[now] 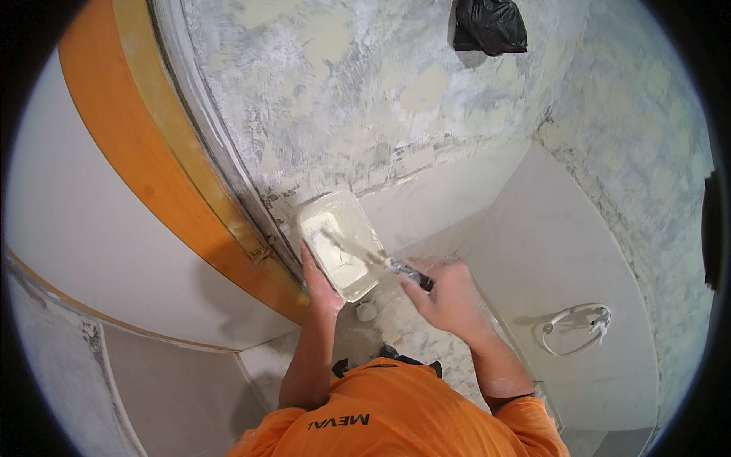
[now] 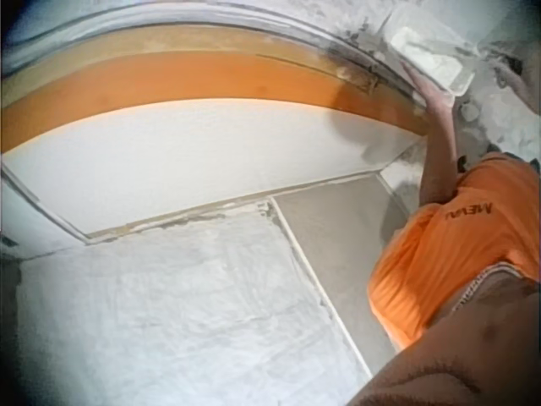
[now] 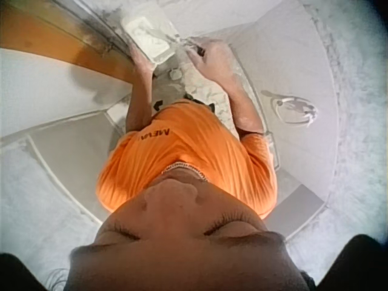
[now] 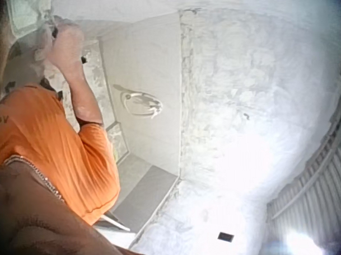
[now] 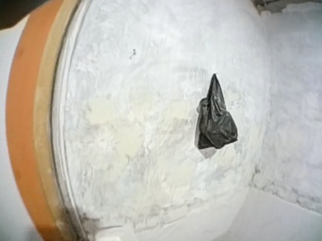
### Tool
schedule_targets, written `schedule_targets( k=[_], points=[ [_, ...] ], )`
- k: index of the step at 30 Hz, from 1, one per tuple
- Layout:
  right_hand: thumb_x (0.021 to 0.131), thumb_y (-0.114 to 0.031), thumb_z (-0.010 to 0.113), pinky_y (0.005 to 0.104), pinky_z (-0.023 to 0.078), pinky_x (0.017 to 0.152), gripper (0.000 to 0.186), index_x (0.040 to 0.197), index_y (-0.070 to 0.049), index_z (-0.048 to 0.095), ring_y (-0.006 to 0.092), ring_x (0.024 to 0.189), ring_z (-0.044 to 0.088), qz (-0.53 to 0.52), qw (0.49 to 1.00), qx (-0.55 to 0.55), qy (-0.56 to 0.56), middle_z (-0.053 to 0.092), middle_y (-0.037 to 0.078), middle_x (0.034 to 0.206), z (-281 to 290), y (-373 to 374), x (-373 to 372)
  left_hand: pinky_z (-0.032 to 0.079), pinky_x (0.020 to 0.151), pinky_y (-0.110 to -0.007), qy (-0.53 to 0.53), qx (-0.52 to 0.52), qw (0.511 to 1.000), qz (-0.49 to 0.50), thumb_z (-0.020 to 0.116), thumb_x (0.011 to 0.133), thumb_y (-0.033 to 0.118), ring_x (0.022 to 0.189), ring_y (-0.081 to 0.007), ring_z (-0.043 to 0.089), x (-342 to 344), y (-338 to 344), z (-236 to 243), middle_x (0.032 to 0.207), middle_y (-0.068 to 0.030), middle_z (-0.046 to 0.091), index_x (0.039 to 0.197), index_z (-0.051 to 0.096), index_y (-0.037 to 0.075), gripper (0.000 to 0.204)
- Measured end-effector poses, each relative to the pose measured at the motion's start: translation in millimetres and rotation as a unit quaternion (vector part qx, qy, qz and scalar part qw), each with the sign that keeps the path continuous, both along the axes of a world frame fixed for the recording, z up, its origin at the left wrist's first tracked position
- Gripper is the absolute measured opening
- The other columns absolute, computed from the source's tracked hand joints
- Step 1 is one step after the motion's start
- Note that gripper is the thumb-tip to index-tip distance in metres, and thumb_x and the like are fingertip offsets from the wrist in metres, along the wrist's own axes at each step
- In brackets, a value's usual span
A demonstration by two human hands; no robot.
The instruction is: The person applies a patching compound to a wall using a putty knife, spreading and smoothing the material over damaged areas.
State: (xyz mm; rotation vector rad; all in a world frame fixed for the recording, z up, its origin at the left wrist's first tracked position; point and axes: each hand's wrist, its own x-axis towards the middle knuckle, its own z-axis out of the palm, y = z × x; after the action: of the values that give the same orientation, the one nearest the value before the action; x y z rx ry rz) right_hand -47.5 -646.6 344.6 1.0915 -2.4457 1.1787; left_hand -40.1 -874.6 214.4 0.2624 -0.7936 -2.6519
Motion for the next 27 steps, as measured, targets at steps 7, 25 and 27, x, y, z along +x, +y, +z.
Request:
schedule_targets(
  k=[7, 25, 27],
  points=[
    [0.093, -0.022, 0.071, 0.0442, 0.051, 0.063, 0.023, 0.102, -0.001, 0.075, 0.0406, 0.066, 0.065, -0.012, 0.973, 0.109, -0.203, 0.065, 0.021, 0.071, 6, 1, 5, 0.043, 0.114, -0.049, 0.001, 0.005, 1.000, -0.002, 0.033, 0.105, 0.066, 0.140, -0.0325, 0.048, 4, 6, 3, 0.156, -0.0102, 0.045, 0.160, 0.035, 0.014, 0.076],
    [0.094, -0.014, 0.072, 0.0311, 0.042, 0.057, 0.019, 0.102, 0.003, 0.076, 0.0095, 0.061, 0.046, -0.043, 0.968, 0.066, -0.240, 0.053, 0.005, 0.063, -38, 1, -1, 0.049, 0.108, -0.051, 0.028, 0.060, 0.996, -0.064, 0.039, 0.103, 0.069, 0.127, -0.0296, 0.060, 9, 8, -10, 0.145, -0.0092, 0.057, 0.153, 0.046, 0.015, 0.074],
    [0.093, -0.014, 0.073, 0.0310, 0.043, 0.057, 0.021, 0.102, 0.004, 0.076, 0.0115, 0.059, 0.047, -0.088, 0.974, -0.040, -0.206, 0.055, 0.008, 0.063, -44, -5, 1, 0.049, 0.107, -0.050, 0.010, 0.080, 0.994, -0.073, 0.039, 0.103, 0.069, 0.126, -0.0294, 0.061, 14, 9, -13, 0.143, -0.0091, 0.058, 0.153, 0.047, 0.015, 0.074]
  ],
)
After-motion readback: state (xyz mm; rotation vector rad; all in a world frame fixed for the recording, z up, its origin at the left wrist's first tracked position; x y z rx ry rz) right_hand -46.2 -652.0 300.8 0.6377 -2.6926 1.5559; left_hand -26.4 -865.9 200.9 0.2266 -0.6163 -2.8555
